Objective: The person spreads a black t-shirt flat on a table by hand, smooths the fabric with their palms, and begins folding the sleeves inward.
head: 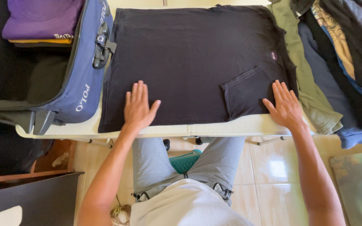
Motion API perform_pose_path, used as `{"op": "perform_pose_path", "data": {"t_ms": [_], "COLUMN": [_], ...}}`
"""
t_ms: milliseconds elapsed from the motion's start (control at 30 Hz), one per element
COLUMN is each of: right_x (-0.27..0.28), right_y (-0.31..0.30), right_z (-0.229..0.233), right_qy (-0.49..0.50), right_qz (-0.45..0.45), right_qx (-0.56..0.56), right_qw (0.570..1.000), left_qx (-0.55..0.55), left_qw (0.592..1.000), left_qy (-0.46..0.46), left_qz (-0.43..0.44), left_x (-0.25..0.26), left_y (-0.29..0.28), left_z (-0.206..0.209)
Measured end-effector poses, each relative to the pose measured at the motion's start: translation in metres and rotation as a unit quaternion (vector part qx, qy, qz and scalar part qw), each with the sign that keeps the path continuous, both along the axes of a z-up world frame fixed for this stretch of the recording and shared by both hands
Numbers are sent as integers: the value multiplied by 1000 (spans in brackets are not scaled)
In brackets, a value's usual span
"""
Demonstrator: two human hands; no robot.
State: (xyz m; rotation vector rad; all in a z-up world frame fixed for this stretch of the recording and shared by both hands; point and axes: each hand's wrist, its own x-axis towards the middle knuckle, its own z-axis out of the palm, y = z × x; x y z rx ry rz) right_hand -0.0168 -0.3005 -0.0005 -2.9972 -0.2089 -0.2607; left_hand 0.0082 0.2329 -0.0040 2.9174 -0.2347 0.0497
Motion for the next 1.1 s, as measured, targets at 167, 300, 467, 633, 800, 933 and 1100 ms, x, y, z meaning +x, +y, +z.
{"op": "perform_pose_path", "data": {"t_ms": [167,300,467,633,800,933,1100], "right_x": [1,-1,-4,-3,19,31,30], "right_y": [3,5,8,20,49,63,68], "right_z": [3,7,11,21,20,16,10], "right_qy": [12,20,16,-24,-30,-11,26], "right_qz": [-4,-6,-10,22,48,40,17], "right_qx": [3,15,42,72,69,67,63], "right_qw": [1000,1000,999,997,996,997,998], "left_qx": [2,-9,-18,-21,-33,-35,-19], "left_qw": [997,995,995,998,997,997,999], "left_qy": [3,-26,-30,-41,-49,-46,-20], "left_qz": [75,100,90,39,-51,-52,-37], "left_x": [-21,-29,-33,-24,5,18,20], "left_y": [58,80,81,51,21,19,24], "left_z": [-2,-8,-5,13,12,0,-6]}}
